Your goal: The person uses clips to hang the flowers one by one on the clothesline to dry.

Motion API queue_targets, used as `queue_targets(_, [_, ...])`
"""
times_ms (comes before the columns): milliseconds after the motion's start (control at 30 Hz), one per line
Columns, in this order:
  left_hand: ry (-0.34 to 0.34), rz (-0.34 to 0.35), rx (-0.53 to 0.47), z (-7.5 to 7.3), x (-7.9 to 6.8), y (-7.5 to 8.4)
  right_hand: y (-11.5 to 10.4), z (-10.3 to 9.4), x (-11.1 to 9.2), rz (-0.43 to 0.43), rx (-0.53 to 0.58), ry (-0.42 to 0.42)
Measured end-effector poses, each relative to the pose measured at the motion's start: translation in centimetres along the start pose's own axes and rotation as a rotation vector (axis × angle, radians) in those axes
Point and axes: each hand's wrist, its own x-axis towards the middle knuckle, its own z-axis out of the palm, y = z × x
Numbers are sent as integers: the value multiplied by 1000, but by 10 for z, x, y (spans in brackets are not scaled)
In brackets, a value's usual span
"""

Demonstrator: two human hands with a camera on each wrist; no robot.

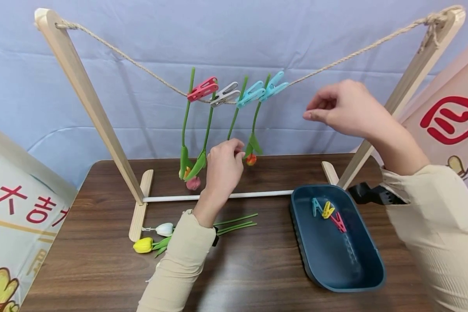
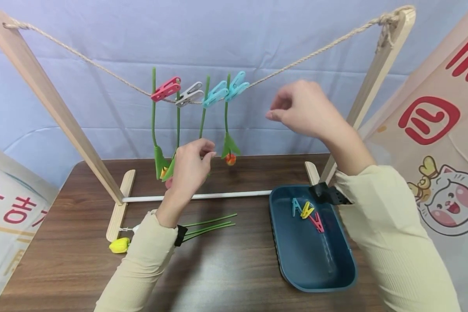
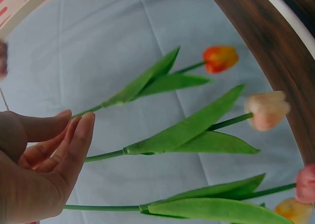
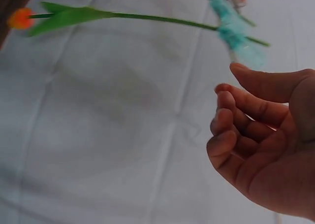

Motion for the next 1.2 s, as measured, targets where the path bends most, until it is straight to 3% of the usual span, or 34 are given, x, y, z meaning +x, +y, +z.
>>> queue_targets(367, [-38, -26, 11, 1, -10, -6, 83, 53, -29, 93, 90, -293])
queue_targets(567, [-42, -33, 19, 4, -16, -13, 128, 90, -51, 161, 180, -384])
queue_targets(733, [-49, -35, 17, 6, -22, -19, 158, 118, -66, 233, 217, -421])
queue_targets(967, [-77, -65, 18, 9, -32, -29, 178, 147, -82, 345, 237, -372])
queue_targets(1200, [-91, -62, 50, 11, -44, -43, 184, 166, -87, 339, 147, -375])
